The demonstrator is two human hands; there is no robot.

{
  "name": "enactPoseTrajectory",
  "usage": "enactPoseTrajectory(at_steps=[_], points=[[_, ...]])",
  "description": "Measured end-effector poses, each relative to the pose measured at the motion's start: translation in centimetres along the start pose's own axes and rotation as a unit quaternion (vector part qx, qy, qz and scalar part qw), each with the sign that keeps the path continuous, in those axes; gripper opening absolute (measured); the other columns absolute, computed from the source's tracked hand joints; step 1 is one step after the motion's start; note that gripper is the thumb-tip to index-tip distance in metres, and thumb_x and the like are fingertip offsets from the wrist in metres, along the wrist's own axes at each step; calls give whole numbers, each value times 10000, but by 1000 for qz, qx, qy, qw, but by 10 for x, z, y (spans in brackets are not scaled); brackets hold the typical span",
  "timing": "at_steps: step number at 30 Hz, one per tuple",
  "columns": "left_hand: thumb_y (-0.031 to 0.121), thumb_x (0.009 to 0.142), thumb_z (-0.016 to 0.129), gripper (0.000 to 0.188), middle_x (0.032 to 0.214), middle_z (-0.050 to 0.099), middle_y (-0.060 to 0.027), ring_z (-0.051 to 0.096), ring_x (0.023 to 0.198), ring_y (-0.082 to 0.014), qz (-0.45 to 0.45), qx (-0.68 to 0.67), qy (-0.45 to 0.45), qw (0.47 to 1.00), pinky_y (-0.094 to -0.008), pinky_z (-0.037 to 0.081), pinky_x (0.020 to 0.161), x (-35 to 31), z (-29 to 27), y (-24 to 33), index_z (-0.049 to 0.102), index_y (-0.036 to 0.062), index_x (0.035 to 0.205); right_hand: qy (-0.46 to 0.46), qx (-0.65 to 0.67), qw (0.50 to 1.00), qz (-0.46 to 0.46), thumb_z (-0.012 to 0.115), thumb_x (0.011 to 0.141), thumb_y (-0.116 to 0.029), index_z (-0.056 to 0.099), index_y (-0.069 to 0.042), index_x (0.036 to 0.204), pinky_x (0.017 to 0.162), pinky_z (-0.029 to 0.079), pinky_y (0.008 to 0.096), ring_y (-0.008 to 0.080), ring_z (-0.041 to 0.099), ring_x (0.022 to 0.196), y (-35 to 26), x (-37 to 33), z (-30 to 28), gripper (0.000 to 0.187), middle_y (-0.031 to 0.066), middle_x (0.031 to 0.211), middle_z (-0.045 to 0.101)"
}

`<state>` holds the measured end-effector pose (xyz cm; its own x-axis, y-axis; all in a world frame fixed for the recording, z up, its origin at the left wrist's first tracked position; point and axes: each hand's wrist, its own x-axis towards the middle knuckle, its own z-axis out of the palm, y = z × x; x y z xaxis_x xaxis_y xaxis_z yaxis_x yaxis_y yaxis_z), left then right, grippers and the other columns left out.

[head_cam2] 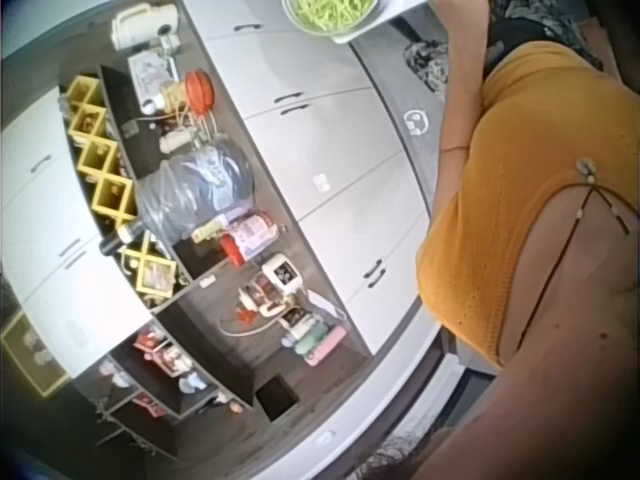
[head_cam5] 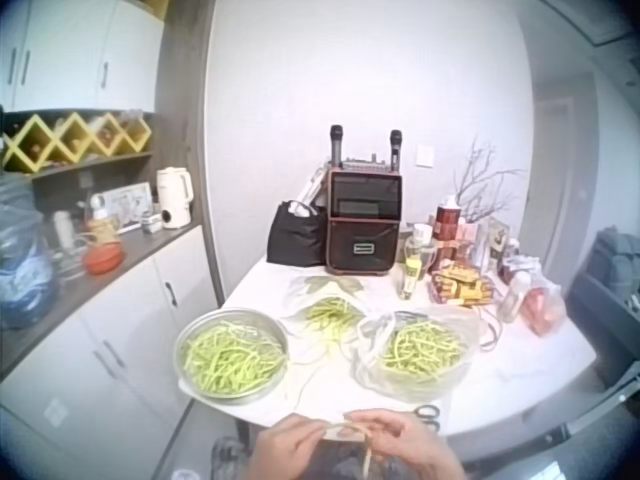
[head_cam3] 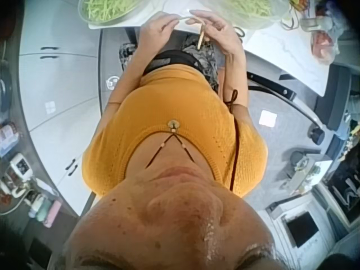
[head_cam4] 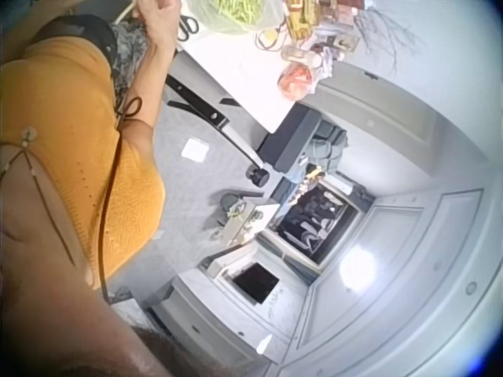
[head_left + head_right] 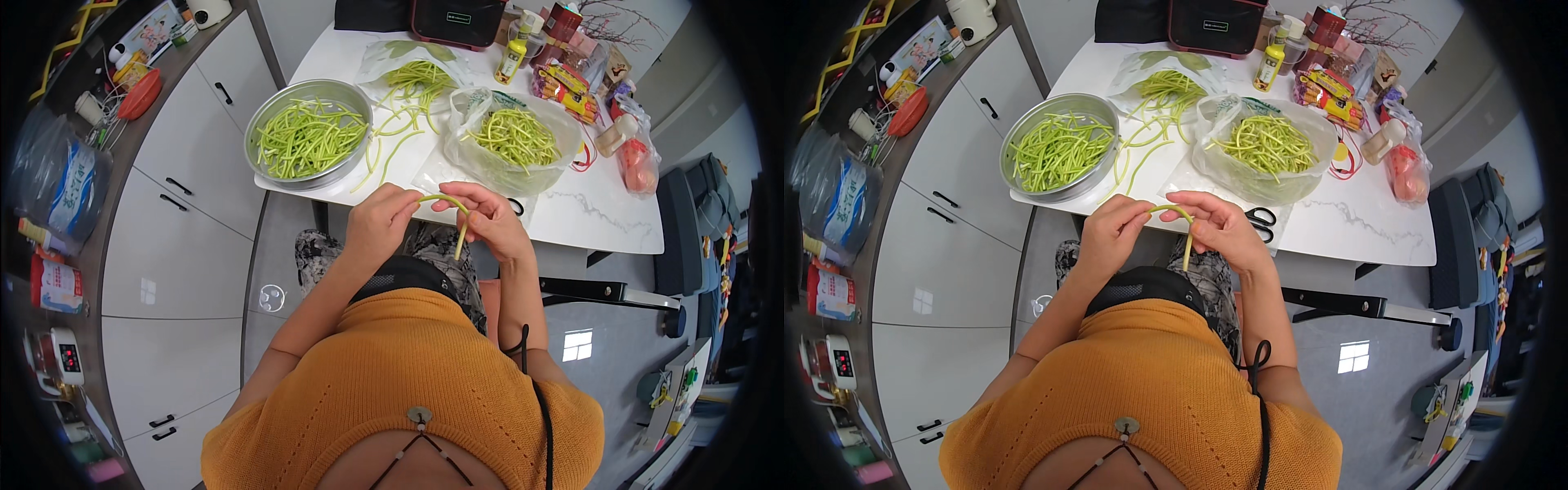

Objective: The person strips long beans by hand, removing the ends and the fibrous strings from each bean before placing the prepared beans into a metal bowl.

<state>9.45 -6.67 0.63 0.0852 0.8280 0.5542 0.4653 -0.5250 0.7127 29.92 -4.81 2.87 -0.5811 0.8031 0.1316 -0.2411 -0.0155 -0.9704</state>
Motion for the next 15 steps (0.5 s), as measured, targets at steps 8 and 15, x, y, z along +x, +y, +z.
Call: enactPoseTrajectory(at_steps=[8,15], points=[[6,785,615,143,776,608,-95,589,671,-198,15,-33,-16,999,-273,455,600,0,0,4,655,12,923,11,30,999,12,702,780,-153,521,-15,1213,531,370,141,6,471,623,7,-1,-2,490,58,1004,634],[15,787,621,126,797,612,-101,595,697,-205,2,-54,-44,998,-277,461,620,-1,2,7,647,0,909,86,42,995,34,681,782,-63,618,-13,1048,496,361,151,17,490,594,13,0,-1,278,30,818,642]])
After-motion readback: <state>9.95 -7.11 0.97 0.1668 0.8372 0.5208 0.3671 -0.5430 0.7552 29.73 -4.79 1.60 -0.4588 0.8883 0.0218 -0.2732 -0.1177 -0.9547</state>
